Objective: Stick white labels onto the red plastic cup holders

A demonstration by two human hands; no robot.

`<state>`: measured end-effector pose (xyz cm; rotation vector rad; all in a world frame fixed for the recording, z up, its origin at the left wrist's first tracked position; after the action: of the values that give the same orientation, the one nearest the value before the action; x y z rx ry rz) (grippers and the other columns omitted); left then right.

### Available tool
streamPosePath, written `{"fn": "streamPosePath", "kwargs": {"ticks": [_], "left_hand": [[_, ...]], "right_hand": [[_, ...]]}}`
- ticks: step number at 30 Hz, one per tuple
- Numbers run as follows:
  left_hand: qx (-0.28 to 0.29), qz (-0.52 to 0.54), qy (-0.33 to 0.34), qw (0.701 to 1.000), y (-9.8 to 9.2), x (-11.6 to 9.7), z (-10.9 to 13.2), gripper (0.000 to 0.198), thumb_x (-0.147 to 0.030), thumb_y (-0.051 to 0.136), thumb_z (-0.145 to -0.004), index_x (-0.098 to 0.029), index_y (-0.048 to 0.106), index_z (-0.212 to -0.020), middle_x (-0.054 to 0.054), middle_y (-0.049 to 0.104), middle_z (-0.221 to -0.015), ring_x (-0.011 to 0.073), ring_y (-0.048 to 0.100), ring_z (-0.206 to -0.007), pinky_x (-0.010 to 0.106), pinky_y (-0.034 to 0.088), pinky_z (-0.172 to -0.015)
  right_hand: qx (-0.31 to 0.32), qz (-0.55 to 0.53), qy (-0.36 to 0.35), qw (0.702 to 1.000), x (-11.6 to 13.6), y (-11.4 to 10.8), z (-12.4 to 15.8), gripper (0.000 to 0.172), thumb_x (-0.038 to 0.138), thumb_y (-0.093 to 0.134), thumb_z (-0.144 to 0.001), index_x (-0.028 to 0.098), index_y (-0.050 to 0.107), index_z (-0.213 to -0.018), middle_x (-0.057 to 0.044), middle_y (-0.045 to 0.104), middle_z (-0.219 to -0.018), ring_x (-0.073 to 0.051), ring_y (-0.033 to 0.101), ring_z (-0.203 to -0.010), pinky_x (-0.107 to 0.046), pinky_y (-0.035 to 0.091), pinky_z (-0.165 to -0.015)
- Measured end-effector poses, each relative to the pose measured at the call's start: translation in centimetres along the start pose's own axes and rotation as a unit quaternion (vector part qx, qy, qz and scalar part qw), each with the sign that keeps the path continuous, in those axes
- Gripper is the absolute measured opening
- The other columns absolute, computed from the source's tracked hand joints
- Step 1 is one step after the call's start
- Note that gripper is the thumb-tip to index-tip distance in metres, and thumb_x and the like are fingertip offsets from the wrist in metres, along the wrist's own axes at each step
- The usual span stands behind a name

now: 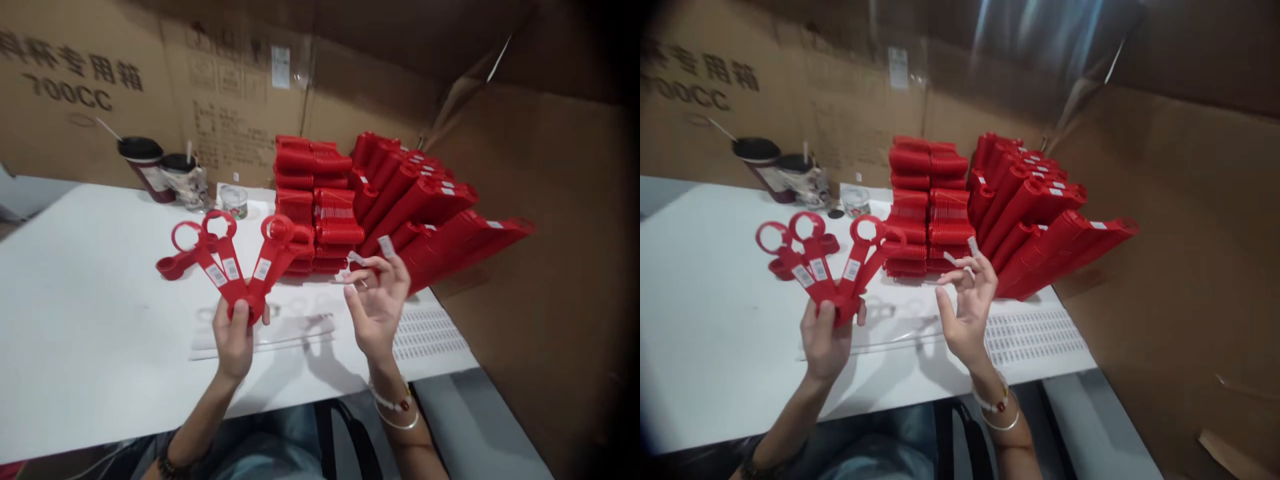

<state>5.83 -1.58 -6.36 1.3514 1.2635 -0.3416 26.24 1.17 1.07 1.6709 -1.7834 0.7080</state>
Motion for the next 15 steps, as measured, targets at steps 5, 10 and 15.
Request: {"fn": "streamPosePath", "kwargs": {"ticks": [5, 10, 15], "left_hand": [[0.071, 0.128, -0.109, 0.983, 3.3, -7.4, -6.5, 0.026, -0.032, 0.046, -0.094, -0.013, 0.062, -0.085, 0.006, 0.064, -0.078, 0.0055, 0.043, -0.042, 0.023, 0.040, -0.047], [0.088, 0.272, -0.261, 0.922, 3.7, -8.4, -7.6, 0.038, -0.025, 0.026, -0.099, -0.009, 0.059, -0.087, 0.005, 0.059, -0.077, -0.0003, 0.032, -0.036, 0.020, 0.042, -0.049], [0.095, 0.315, -0.286, 0.900, 3.0, -7.4, -8.0, 0.034, -0.023, 0.029, -0.098, -0.009, 0.057, -0.086, 0.004, 0.056, -0.081, -0.0006, 0.033, -0.038, 0.019, 0.042, -0.048]], "right_hand": [[-0.099, -0.055, -0.064, 0.992, 4.3, 4.2, -3.9, 0.057, 0.013, 0.061, -0.084, 0.037, 0.038, -0.131, -0.003, 0.038, -0.129, -0.015, 0.058, -0.105, -0.035, 0.053, -0.092], [-0.101, -0.156, -0.003, 0.983, 3.4, 7.8, -4.6, 0.057, 0.018, 0.058, -0.088, 0.038, 0.035, -0.136, -0.005, 0.033, -0.142, -0.018, 0.054, -0.119, -0.037, 0.049, -0.098], [-0.091, -0.161, 0.035, 0.982, 1.2, 8.2, -4.8, 0.054, 0.022, 0.059, -0.089, 0.036, 0.035, -0.136, -0.008, 0.035, -0.143, -0.020, 0.055, -0.119, -0.040, 0.050, -0.097]]}}
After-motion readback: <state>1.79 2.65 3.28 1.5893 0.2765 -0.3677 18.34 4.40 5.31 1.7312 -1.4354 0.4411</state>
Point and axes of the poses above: each hand's wrist, its own z-axis away from the middle knuckle, its own y-axis out of the palm, x = y × z, the point moved 6 cm from there along -z, towards the middle knuckle
